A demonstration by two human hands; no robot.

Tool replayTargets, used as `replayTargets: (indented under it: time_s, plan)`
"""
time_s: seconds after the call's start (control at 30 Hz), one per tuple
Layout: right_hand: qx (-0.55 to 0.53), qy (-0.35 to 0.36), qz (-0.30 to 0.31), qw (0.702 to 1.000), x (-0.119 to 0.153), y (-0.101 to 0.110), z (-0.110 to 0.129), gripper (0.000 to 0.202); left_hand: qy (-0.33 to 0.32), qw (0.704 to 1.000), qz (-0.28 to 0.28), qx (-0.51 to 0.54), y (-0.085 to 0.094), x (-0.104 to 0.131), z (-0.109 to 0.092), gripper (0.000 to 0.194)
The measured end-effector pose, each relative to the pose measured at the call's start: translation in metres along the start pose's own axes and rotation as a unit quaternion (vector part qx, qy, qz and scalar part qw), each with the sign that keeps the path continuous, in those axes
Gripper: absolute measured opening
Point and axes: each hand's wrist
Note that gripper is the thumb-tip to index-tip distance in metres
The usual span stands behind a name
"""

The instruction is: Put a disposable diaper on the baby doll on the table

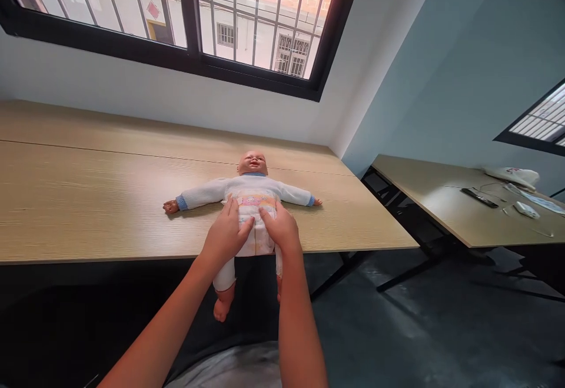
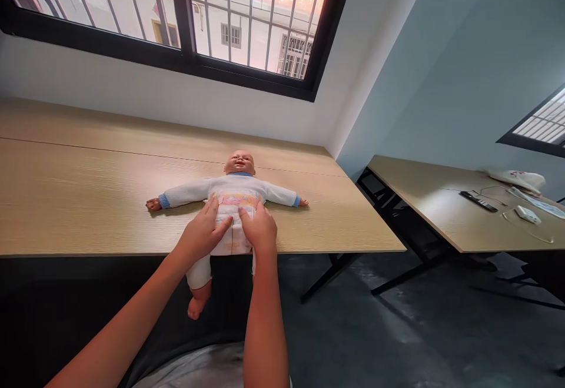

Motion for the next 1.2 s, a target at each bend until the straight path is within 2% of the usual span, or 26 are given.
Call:
replayTargets:
  time_s: [0.17,0.3,0.33,0.4,0.47,0.53,0.57,0.7,0.77,0.83,0.93,1.03,1.13,1.2]
  plan:
    - [0.023,0.037,0.013,0.999,-0.001,0.002,-0.002,0.044,-0.010,0.999,0.042,-0.010,0.005,0.001,-0.002,0.078]
    - [-0.014,0.040,-0.002,0.999,-0.004,0.000,-0.004,0.039,-0.023,0.998,0.052,0.001,0.010,0.000,0.000,0.071]
    - [-0.035,0.042,-0.026,0.998,-0.003,0.000,-0.006,0.038,-0.027,0.998,0.060,0.015,0.012,0.000,0.002,0.069]
    - [-0.077,0.048,-0.112,0.990,0.007,0.001,-0.009,0.034,-0.039,0.995,0.078,0.054,0.017,0.002,0.008,0.071]
    - [-0.112,0.055,-0.222,0.967,0.027,0.002,-0.012,0.030,-0.040,0.991,0.085,0.091,0.023,0.009,0.014,0.076]
    - [-0.148,0.057,-0.285,0.945,0.055,0.000,-0.013,0.028,-0.025,0.989,0.084,0.119,0.029,0.020,0.020,0.082]
    - [-0.172,0.049,-0.279,0.943,0.071,-0.001,-0.013,0.028,-0.018,0.988,0.085,0.130,0.031,0.026,0.023,0.086]
    - [-0.223,0.024,-0.164,0.961,0.118,-0.013,-0.008,0.028,-0.003,0.987,0.078,0.140,0.039,0.051,0.029,0.092]
    - [-0.202,0.015,-0.159,0.966,0.127,-0.017,-0.006,0.032,0.023,0.992,0.055,0.113,0.044,0.058,0.029,0.084]
    - [-0.161,0.011,-0.179,0.970,0.128,-0.018,-0.004,0.037,0.050,0.997,0.011,0.053,0.048,0.063,0.026,0.075]
    - [-0.105,0.019,-0.200,0.974,0.123,-0.017,0.002,0.045,0.055,0.997,-0.055,-0.014,0.053,0.071,0.012,0.059]
    - [-0.092,0.033,-0.196,0.976,0.116,-0.020,0.010,0.050,0.074,0.995,-0.030,0.061,0.050,0.081,-0.008,0.051]
    - [-0.108,0.020,-0.191,0.975,0.108,-0.025,0.017,0.055,0.113,0.984,0.010,0.135,0.042,0.086,-0.026,0.065]
    - [-0.127,0.009,-0.190,0.974,0.102,-0.025,0.020,0.057,0.115,0.979,0.008,0.166,0.035,0.085,-0.034,0.074]
Point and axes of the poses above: each hand's wrist, its own x-axis away from the middle knuckle, its own y-axis out of the back of the hand, z = x × y, and after that the axes turned 8 degrees about y, right-handed
